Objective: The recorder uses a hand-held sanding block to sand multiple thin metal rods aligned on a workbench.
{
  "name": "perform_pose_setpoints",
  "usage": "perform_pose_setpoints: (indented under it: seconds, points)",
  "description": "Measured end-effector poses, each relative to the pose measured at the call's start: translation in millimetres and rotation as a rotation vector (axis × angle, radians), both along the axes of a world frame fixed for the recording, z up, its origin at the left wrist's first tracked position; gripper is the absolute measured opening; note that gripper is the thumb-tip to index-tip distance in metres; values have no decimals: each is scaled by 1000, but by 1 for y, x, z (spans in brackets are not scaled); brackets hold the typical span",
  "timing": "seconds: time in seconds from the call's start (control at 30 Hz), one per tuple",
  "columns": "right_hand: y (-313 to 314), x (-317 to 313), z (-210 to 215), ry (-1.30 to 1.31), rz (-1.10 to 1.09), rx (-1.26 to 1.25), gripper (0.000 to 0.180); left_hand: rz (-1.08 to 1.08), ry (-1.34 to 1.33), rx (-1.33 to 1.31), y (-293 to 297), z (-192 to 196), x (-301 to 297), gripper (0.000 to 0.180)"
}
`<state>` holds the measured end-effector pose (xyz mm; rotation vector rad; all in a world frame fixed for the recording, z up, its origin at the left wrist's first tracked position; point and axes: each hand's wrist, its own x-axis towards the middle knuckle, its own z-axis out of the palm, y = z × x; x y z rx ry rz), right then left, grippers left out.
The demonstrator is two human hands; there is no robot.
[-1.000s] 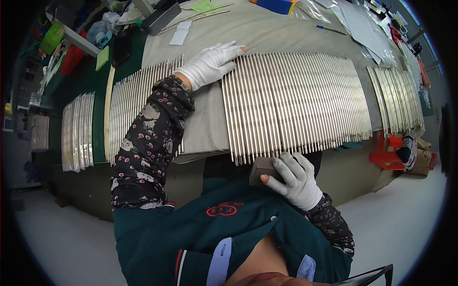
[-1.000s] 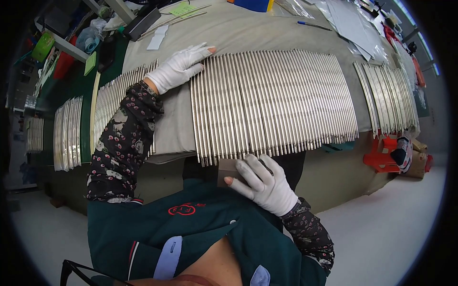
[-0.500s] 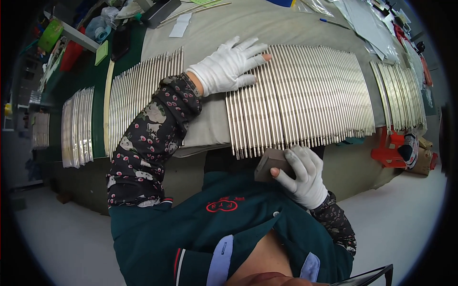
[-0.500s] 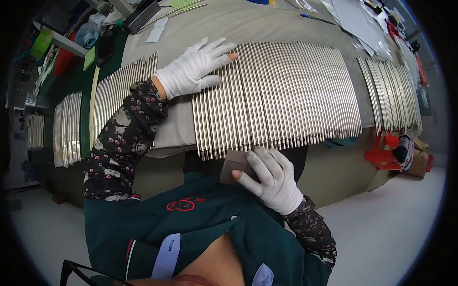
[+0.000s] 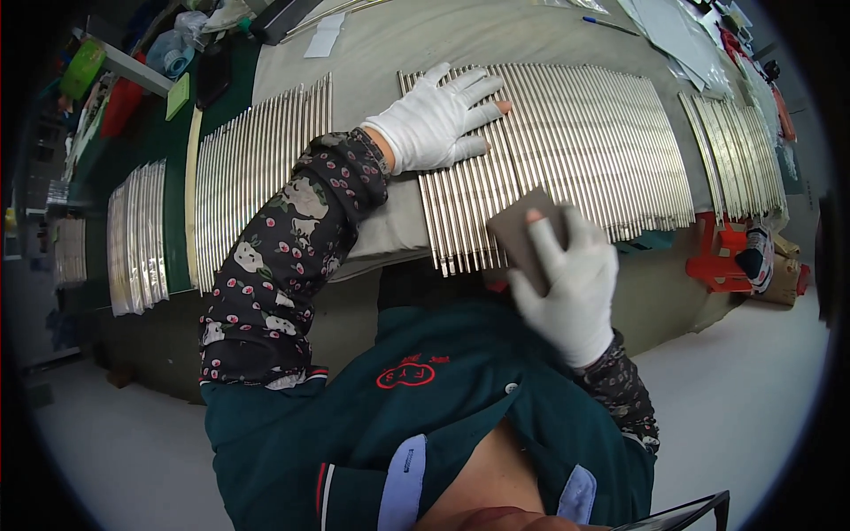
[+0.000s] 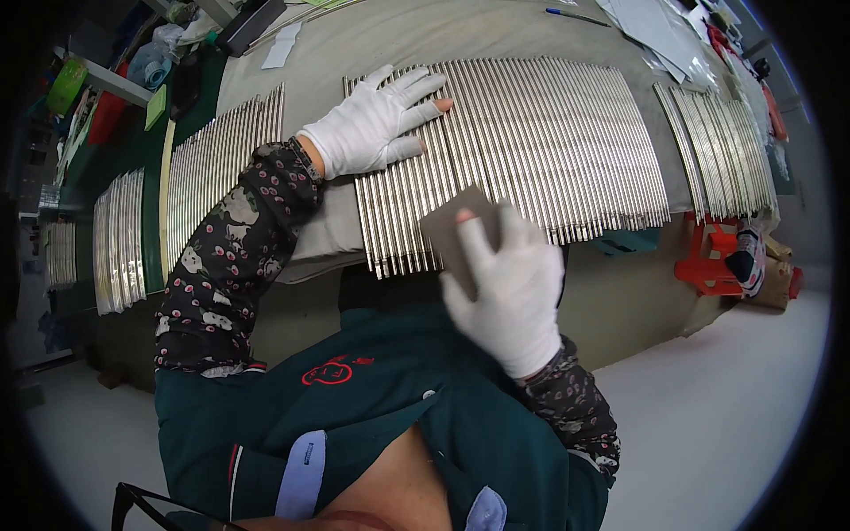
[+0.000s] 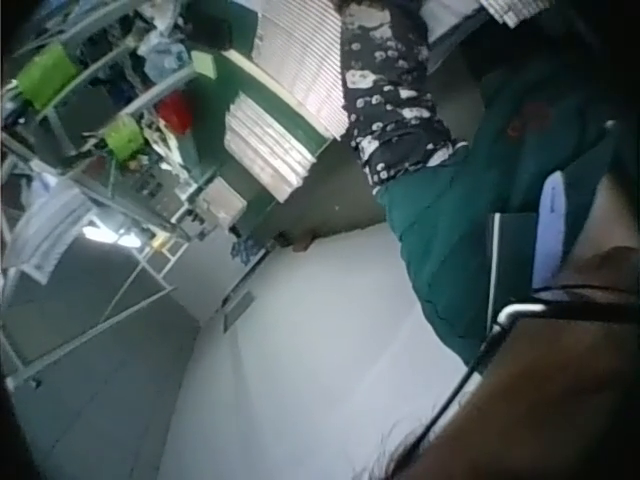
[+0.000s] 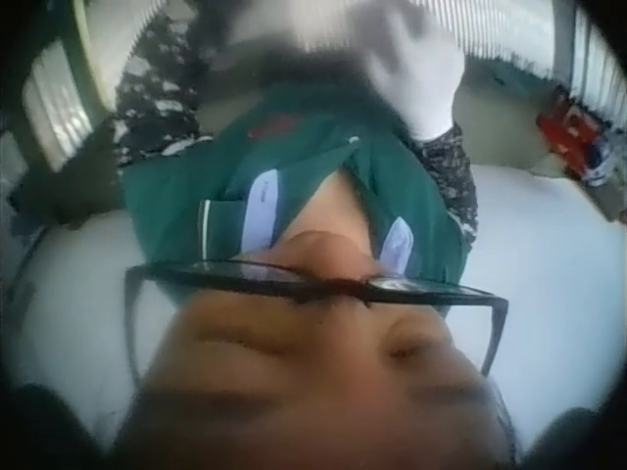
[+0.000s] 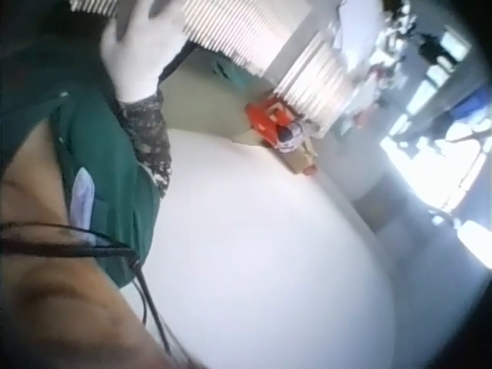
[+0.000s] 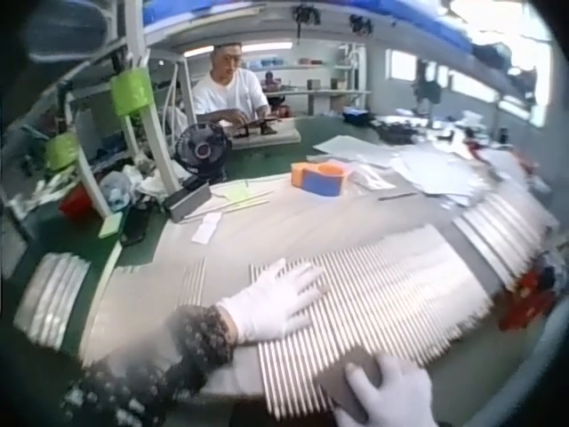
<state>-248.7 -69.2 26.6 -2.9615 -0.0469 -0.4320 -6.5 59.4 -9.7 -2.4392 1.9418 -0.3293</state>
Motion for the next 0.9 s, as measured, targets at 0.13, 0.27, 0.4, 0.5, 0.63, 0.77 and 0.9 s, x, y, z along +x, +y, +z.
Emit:
perform_pose_setpoints:
  seconds: [0.13, 0.27, 0.4, 0.5, 0.63, 0.77, 0.9]
  points:
    - [-38, -4, -4, -152, -224, -64, 63, 16, 22, 25, -2, -2, -1, 60]
    - [-4, -11, 1, -67, 28, 43, 69, 12, 95, -24, -1, 3, 10, 61]
    - [-5, -16, -4, -100, 57, 23, 73, 207, 83, -407, 22, 8, 43, 53]
    - [-12, -19, -7, -121, 38, 38, 73, 641, 155, -191, 41, 15, 51, 45]
    - [-22, -26, -13, -136, -21, 25, 73, 412, 93, -239, 44, 5, 49, 29]
    - [-24, -28, -12, -141, -30, 28, 74, 325, 46, -213, 49, 0, 52, 20]
    - [-25, -29, -14, -138, -46, 26, 74, 274, 73, -234, 52, 4, 50, 23]
